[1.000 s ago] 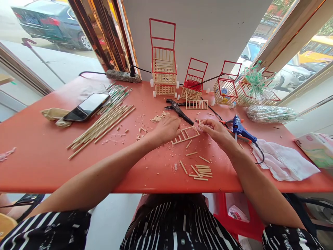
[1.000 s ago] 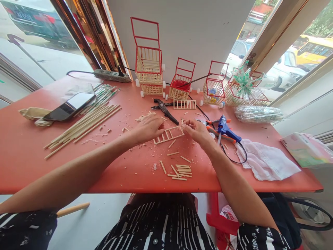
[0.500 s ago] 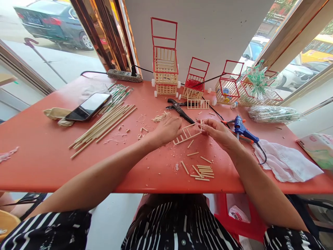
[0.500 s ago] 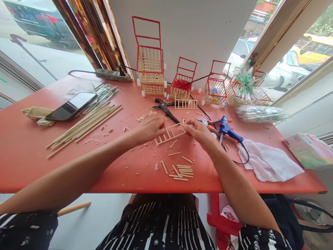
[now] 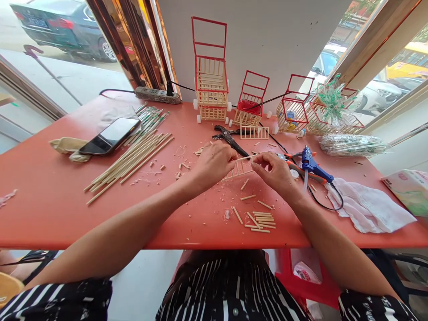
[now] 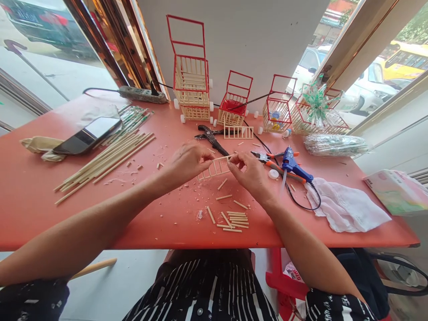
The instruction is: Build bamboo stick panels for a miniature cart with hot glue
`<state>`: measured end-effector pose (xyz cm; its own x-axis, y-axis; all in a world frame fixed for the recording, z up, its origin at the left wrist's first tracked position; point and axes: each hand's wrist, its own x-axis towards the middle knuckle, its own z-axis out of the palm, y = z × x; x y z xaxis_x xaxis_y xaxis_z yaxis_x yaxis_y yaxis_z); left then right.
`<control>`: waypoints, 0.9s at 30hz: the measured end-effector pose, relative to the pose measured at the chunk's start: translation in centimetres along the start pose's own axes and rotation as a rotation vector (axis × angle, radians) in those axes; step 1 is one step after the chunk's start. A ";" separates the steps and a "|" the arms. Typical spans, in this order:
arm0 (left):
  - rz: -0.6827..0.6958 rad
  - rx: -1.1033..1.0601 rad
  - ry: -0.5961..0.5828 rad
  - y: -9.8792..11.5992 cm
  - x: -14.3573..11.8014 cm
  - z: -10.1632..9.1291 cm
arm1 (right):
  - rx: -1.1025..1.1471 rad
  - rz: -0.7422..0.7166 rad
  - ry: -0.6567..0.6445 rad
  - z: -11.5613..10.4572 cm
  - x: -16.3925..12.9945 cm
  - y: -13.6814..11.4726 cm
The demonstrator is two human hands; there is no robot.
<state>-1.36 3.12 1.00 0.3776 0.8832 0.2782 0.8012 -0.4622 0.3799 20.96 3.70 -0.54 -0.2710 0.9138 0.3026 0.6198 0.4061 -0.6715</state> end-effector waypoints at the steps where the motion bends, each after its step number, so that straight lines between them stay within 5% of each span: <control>1: 0.007 0.033 0.005 0.2 -0.1 0.0 | 0.001 0.007 -0.009 0.1 -0.1 -0.1; 10: 0.017 0.200 -0.091 2.2 -0.8 -0.8 | -0.094 0.036 -0.015 0.6 -0.6 -0.6; 27: 0.053 0.168 -0.005 1.4 -0.9 -0.1 | -0.146 0.058 -0.004 1.0 -0.6 -0.8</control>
<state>-0.57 1.69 1.34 0.4232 0.8586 0.2893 0.8464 -0.4886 0.2121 19.91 2.85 -0.84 -0.2348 0.9358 0.2631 0.7350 0.3481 -0.5819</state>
